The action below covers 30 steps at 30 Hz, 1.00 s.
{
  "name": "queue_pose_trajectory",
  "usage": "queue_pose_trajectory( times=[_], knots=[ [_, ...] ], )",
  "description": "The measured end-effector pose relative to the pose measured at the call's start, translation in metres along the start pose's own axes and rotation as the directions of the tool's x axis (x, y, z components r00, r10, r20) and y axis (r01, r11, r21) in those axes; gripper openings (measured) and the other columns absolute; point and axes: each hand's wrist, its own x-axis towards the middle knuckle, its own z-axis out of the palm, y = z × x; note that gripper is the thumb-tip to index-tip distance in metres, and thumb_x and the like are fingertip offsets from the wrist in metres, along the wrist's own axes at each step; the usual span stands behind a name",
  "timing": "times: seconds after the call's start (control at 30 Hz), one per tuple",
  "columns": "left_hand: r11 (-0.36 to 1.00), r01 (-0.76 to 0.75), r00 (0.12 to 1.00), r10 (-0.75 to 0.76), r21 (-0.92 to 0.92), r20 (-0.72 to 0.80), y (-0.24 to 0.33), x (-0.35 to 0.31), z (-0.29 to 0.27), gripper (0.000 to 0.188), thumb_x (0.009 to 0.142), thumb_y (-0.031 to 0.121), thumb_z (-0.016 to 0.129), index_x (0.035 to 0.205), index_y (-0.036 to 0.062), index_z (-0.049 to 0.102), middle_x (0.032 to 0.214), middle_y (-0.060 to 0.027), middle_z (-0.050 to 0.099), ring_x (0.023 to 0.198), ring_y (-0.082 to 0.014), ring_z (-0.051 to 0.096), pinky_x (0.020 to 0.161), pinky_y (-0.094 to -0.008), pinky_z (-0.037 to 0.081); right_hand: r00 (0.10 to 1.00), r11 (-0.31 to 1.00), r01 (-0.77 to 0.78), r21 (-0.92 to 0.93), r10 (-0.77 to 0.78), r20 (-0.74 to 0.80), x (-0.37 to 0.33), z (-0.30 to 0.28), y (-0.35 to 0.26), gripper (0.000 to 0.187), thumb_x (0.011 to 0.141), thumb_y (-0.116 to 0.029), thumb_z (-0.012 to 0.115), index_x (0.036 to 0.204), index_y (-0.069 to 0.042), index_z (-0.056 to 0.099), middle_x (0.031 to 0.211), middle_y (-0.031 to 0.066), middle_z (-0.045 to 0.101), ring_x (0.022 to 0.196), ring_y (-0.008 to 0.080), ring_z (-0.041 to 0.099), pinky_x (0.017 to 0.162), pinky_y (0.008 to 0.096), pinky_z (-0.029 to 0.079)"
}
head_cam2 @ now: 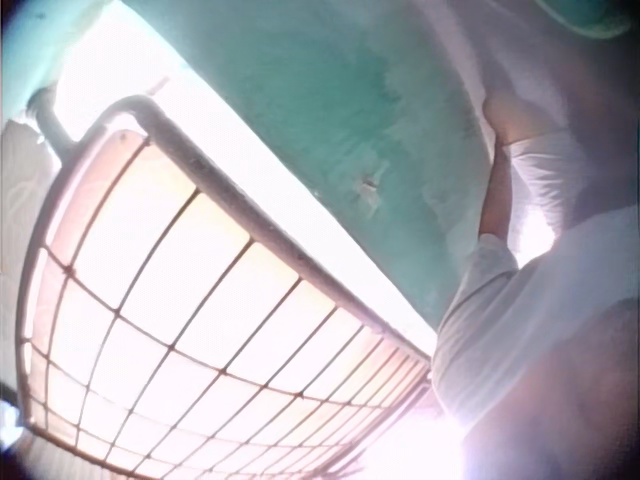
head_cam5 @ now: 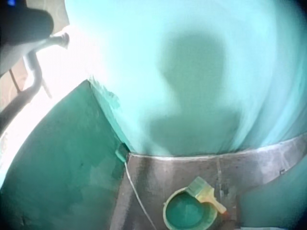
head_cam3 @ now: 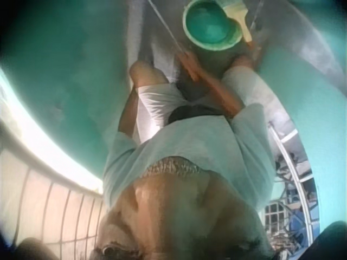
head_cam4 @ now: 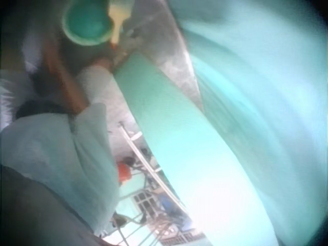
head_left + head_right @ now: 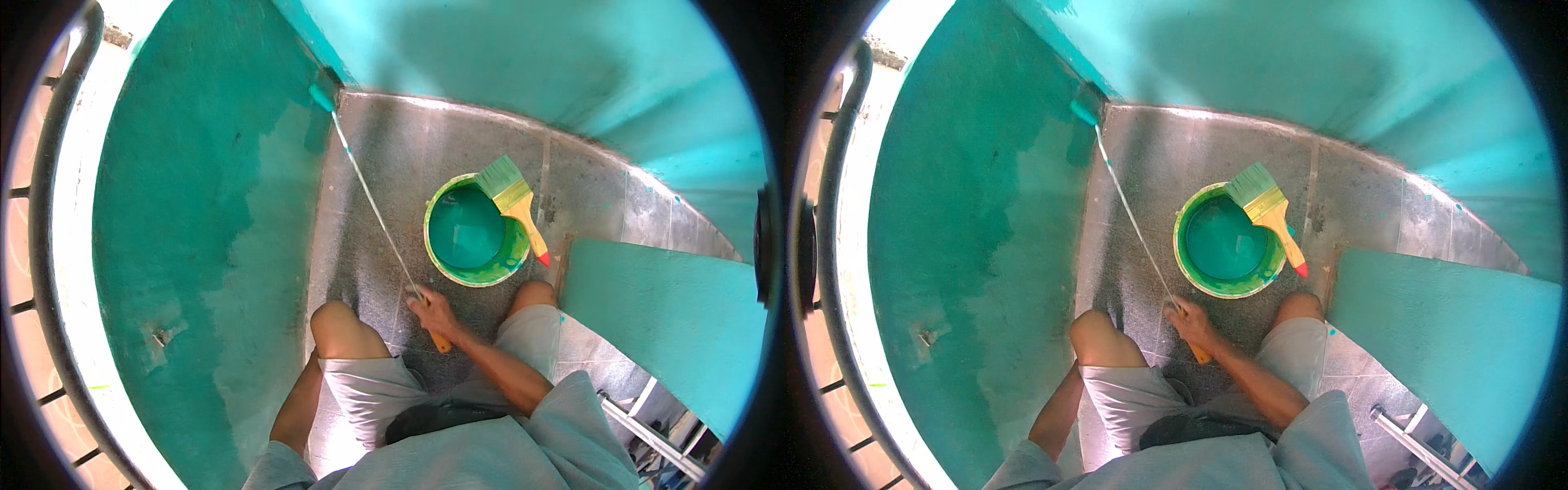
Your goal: The person paints the walls of a spiral staircase with green paint using a roller and a brush. They alternate between the roller for larger areas and the brush for edges and corners.
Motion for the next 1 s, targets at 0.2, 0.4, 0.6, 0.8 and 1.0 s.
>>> queue_pose_trajectory(
  times=[0.2,0.4,0.6,0.8,1.0],
  knots=[
    [1.0,-0.001,1.0,0.001,0.002,-0.024,0.004,-0.004,-0.001,0.028,0.069,0.02,0.071,0.086,0.0046,0.055,0.074,-0.0127,0.058,0.066,-0.0245,0.058,0.06,-0.041,0.048,0.99,0.989,0.089,-0.119,-0.101,-0.098,0.02,-0.003,-0.002,0.039,0.086,-0.027,0.057,0.12,-0.007,0.052,0.06,0.0024,0.049,0.048,0.0102,0.048,0.044,0.0269,0.042],
    [1.0,0.004,0.999,-0.003,0.015,-0.044,0.003,-0.006,-0.004,0.025,0.071,0.021,0.069,0.084,0.0043,0.056,0.074,-0.0122,0.058,0.065,-0.0238,0.057,0.059,-0.0414,0.048,0.982,0.977,0.168,-0.131,-0.178,-0.067,0.017,-0.001,0.0,0.04,0.087,-0.026,0.057,0.121,-0.007,0.052,0.06,0.0022,0.049,0.047,0.0103,0.048,0.044,0.0272,0.042],
    [0.999,-0.026,0.998,0.028,0.031,-0.049,0.003,-0.005,0.0,0.022,0.073,0.022,0.067,0.081,0.0039,0.057,0.073,-0.0118,0.058,0.064,-0.0231,0.057,0.059,-0.0417,0.047,0.989,0.992,0.103,-0.07,-0.11,-0.099,0.023,-0.005,-0.011,0.04,0.086,-0.027,0.058,0.122,-0.009,0.052,0.059,0.0017,0.049,0.046,0.01,0.048,0.043,0.026,0.043],
    [0.999,-0.035,0.995,0.038,0.038,-0.094,0.0,-0.013,-0.005,0.021,0.075,0.023,0.065,0.079,0.0036,0.058,0.072,-0.0113,0.058,0.063,-0.0225,0.056,0.059,-0.042,0.047,0.986,0.984,0.16,-0.08,-0.162,-0.028,0.007,0.012,0.003,0.04,0.086,-0.026,0.057,0.122,-0.009,0.052,0.059,0.0024,0.049,0.047,0.0102,0.048,0.043,0.0259,0.042],
    [0.993,-0.069,0.99,0.081,0.097,-0.119,0.003,-0.012,-0.001,0.021,0.077,0.024,0.063,0.076,0.0033,0.059,0.071,-0.0109,0.059,0.061,-0.0218,0.056,0.058,-0.0424,0.047,0.991,0.969,0.133,-0.207,-0.136,0.0,-0.063,0.023,0.049,0.038,0.086,-0.026,0.058,0.119,-0.007,0.053,0.061,0.005,0.052,0.047,0.011,0.049,0.044,0.0271,0.043]
  ],
)
